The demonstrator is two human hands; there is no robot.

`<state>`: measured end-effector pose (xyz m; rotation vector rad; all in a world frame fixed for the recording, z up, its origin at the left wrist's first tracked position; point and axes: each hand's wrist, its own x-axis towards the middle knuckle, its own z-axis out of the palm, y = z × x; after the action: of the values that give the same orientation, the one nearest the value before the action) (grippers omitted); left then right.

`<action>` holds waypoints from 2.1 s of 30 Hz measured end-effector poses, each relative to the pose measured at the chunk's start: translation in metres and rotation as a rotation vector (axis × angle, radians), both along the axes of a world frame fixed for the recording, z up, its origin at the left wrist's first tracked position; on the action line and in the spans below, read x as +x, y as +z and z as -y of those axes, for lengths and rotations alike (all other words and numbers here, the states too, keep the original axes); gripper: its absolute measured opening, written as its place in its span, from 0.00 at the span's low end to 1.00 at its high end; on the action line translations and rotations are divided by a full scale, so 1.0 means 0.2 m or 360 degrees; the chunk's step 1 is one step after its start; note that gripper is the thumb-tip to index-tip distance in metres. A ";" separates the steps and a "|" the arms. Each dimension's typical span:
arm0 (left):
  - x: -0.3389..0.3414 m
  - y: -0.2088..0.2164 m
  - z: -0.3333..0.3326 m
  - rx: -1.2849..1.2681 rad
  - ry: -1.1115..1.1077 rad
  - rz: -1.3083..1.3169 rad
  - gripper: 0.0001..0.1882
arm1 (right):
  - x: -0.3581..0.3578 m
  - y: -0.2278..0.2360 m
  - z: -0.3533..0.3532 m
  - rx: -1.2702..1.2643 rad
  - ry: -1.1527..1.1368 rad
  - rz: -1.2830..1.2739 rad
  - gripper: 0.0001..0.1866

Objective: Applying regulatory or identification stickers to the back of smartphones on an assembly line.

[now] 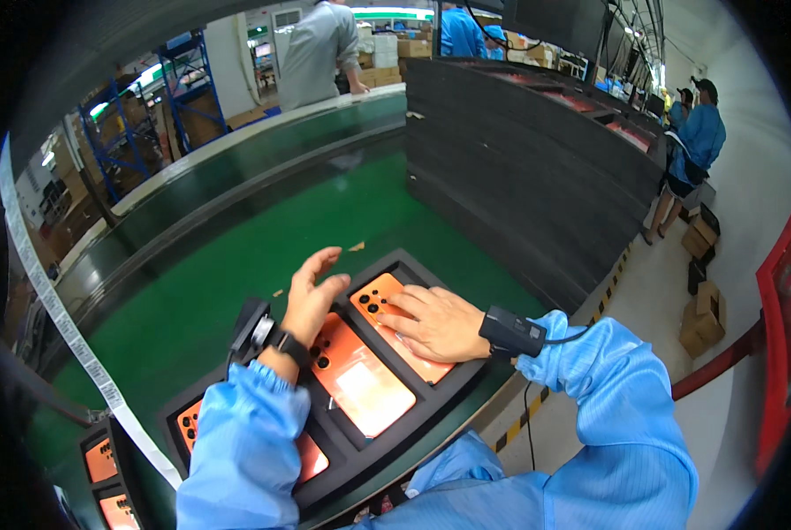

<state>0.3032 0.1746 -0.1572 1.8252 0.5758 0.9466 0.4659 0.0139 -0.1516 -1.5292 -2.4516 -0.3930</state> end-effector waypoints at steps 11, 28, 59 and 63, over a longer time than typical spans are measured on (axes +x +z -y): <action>-0.58 1.10 0.96 0.1629 -0.0651 -0.0897 0.33 | -0.24 0.50 0.04 -0.0567 0.0333 -0.0579 0.16; -0.65 1.03 1.05 0.1232 -0.0503 -0.0438 0.34 | -0.84 0.45 -0.06 -0.0083 0.0974 0.0248 0.21; -0.99 0.66 1.43 0.1906 0.0881 0.1496 0.27 | -1.07 0.07 -0.20 -0.0260 0.1458 -0.0434 0.14; -0.98 0.69 1.45 0.2152 0.1102 0.1589 0.28 | -1.10 0.05 -0.20 -0.0213 0.1481 -0.0408 0.14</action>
<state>0.1073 -0.1152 -0.0188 1.7649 -0.2331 2.9644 0.2469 0.0543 -0.1419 -0.3045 -2.6596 0.1375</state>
